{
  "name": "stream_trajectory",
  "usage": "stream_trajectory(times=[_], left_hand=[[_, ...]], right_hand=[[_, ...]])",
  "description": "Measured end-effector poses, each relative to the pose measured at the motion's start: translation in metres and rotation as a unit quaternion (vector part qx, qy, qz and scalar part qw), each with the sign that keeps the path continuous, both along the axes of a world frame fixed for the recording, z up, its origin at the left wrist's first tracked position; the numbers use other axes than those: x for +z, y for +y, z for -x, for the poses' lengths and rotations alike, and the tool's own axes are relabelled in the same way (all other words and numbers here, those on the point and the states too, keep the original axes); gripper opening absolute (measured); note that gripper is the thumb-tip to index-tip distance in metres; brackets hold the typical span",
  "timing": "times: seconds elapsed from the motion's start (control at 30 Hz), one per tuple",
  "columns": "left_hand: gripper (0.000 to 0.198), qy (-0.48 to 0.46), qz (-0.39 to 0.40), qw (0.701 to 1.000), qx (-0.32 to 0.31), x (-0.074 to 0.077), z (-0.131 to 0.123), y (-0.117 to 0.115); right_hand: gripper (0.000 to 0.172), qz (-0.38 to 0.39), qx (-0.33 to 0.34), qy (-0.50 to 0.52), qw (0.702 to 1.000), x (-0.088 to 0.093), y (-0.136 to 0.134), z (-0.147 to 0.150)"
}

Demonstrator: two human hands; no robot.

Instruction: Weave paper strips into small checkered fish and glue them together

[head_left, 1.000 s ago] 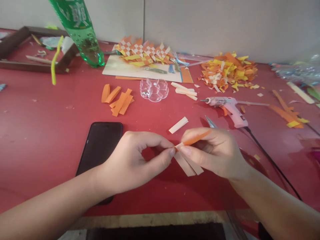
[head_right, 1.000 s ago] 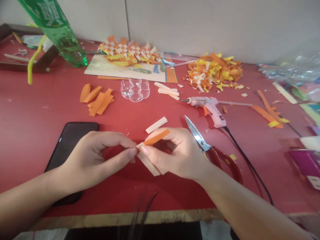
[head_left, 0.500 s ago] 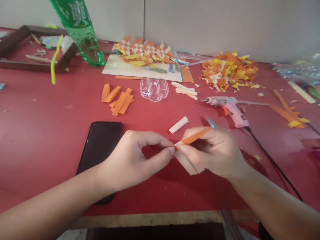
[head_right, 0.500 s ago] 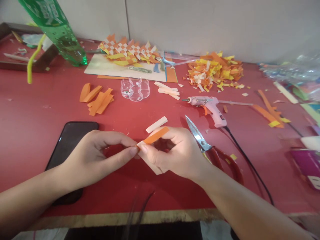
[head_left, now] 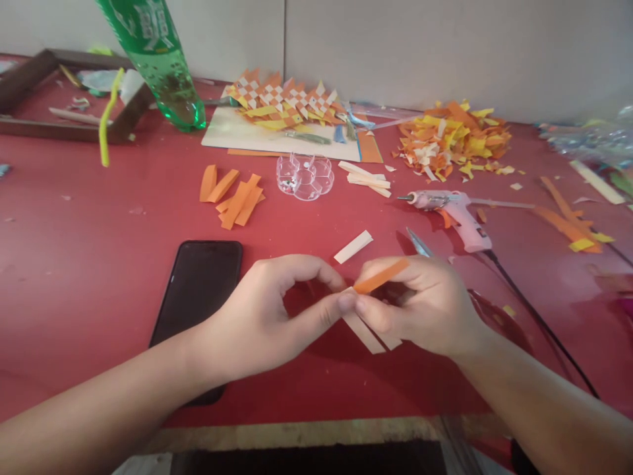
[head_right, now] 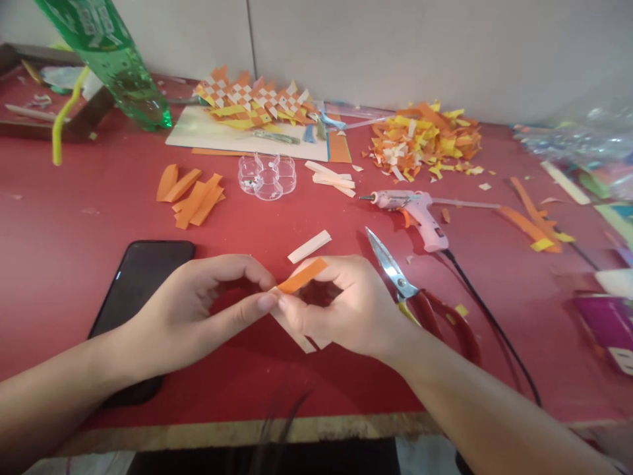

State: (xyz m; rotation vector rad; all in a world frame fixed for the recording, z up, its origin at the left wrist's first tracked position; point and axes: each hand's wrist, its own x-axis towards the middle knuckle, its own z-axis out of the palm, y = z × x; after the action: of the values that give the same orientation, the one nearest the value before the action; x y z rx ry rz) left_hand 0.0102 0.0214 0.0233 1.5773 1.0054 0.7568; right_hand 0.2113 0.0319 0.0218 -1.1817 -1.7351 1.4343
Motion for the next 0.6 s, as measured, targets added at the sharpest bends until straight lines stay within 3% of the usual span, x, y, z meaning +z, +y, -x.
stream_trajectory(times=[0.13, 0.3, 0.6], left_hand=[[0.015, 0.015, -0.015, 0.999, 0.034, 0.0009, -0.0018, 0.0007], [0.017, 0.02, -0.011, 0.997, 0.072, 0.0001, -0.0008, 0.0009], [0.017, -0.02, 0.044, 0.997, 0.056, 0.0014, 0.0002, -0.0003]], right_hand=[[0.016, 0.001, 0.013, 0.014, 1.0, 0.0002, 0.0, -0.0012], [0.023, -0.025, 0.021, -0.004, 0.999, 0.0001, 0.0002, -0.0029], [0.017, -0.088, 0.006, -0.041, 0.995, -0.0005, 0.0007, -0.0024]])
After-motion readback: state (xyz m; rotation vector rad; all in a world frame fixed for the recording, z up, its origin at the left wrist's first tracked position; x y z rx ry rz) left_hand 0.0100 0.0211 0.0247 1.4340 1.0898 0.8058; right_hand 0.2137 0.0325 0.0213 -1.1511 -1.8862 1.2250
